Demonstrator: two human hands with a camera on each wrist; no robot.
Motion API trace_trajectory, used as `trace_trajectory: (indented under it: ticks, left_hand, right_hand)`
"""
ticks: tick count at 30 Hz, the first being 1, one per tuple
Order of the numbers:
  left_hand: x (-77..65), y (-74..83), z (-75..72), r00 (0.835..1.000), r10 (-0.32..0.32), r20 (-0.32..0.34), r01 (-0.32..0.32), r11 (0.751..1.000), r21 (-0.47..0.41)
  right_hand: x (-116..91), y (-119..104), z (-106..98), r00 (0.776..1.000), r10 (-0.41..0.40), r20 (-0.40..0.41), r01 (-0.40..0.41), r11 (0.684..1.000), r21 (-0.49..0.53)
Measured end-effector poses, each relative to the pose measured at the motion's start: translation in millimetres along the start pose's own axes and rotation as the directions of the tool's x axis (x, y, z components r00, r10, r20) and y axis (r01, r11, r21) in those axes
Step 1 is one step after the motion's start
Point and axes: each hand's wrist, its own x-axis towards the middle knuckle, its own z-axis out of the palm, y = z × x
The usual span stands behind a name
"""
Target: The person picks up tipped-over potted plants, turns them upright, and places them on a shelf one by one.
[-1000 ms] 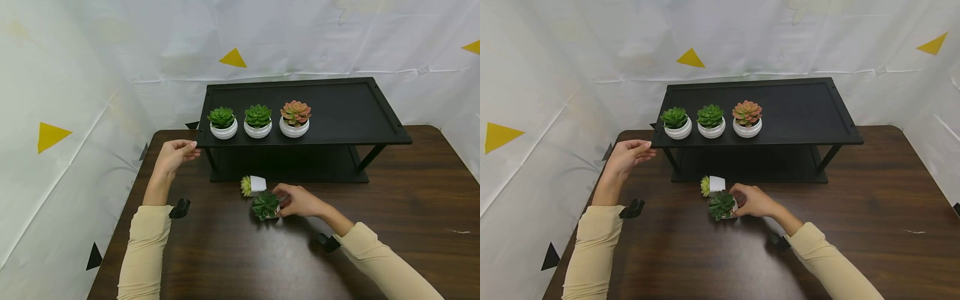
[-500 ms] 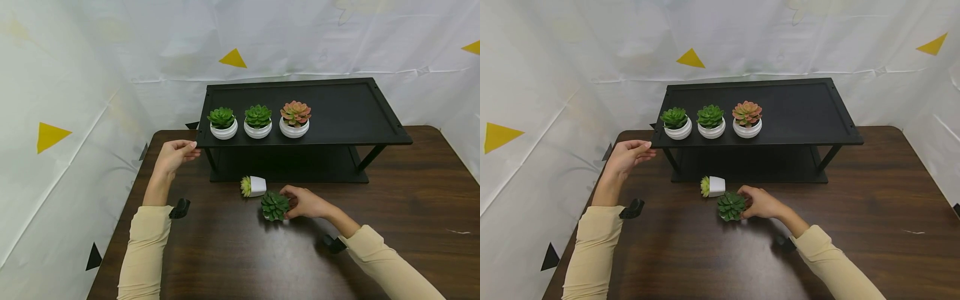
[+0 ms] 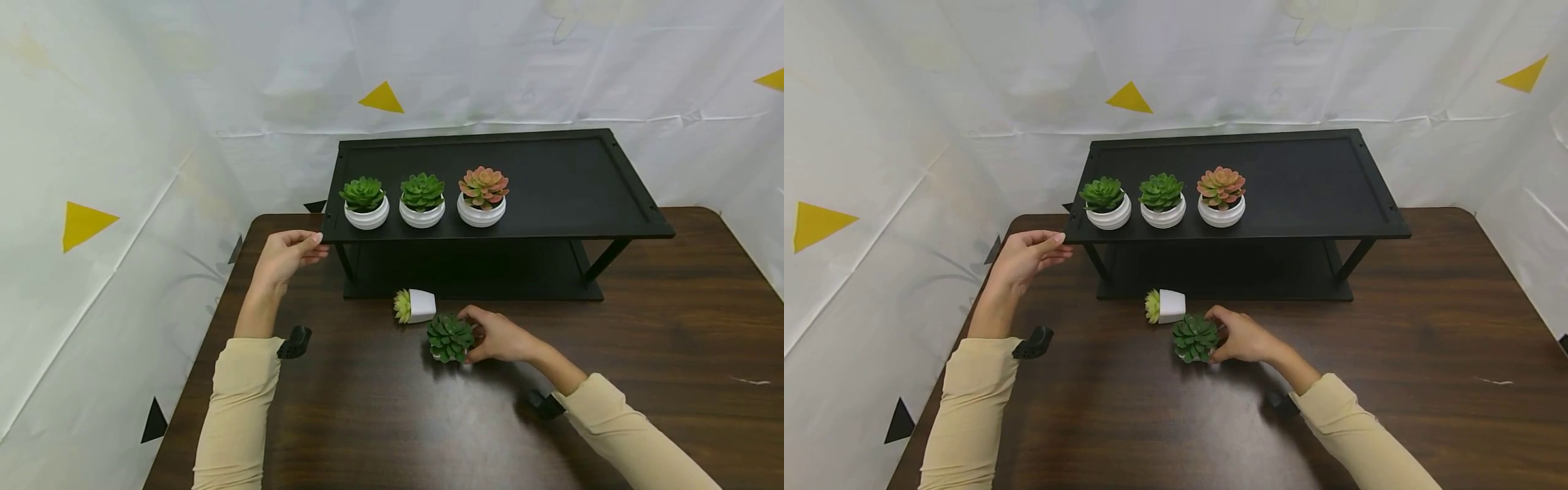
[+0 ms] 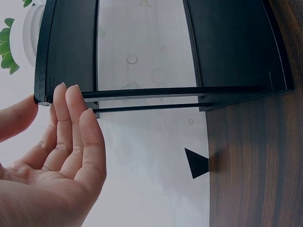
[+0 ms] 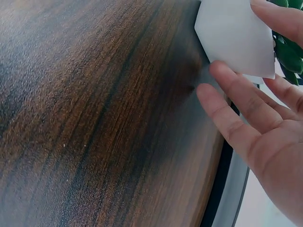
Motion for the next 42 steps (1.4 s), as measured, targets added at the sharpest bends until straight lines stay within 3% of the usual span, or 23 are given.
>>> trace_trajectory:
  ticks: [9, 27, 42]
  left_hand:
    - [0.6, -1.2, 0.4, 1.0, -0.001, 0.0, 0.001, 1.0, 0.006]
    - [0.6, -2.0, 0.2, 1.0, -0.008, 0.001, 0.008, 1.0, -0.016]
    - [1.2, -1.5, 0.0, 1.0, 0.004, 0.003, -0.004, 1.0, -0.013]
  right_hand:
    - [0, 3, 3, 1.0, -0.029, -0.005, 0.029, 1.0, 0.009]
    - [-1, 2, 3, 0.997, -0.059, -0.051, 0.055, 0.995, -0.084]
    - [-13, -11, -11, 0.997, -0.044, -0.059, 0.043, 0.999, -0.022]
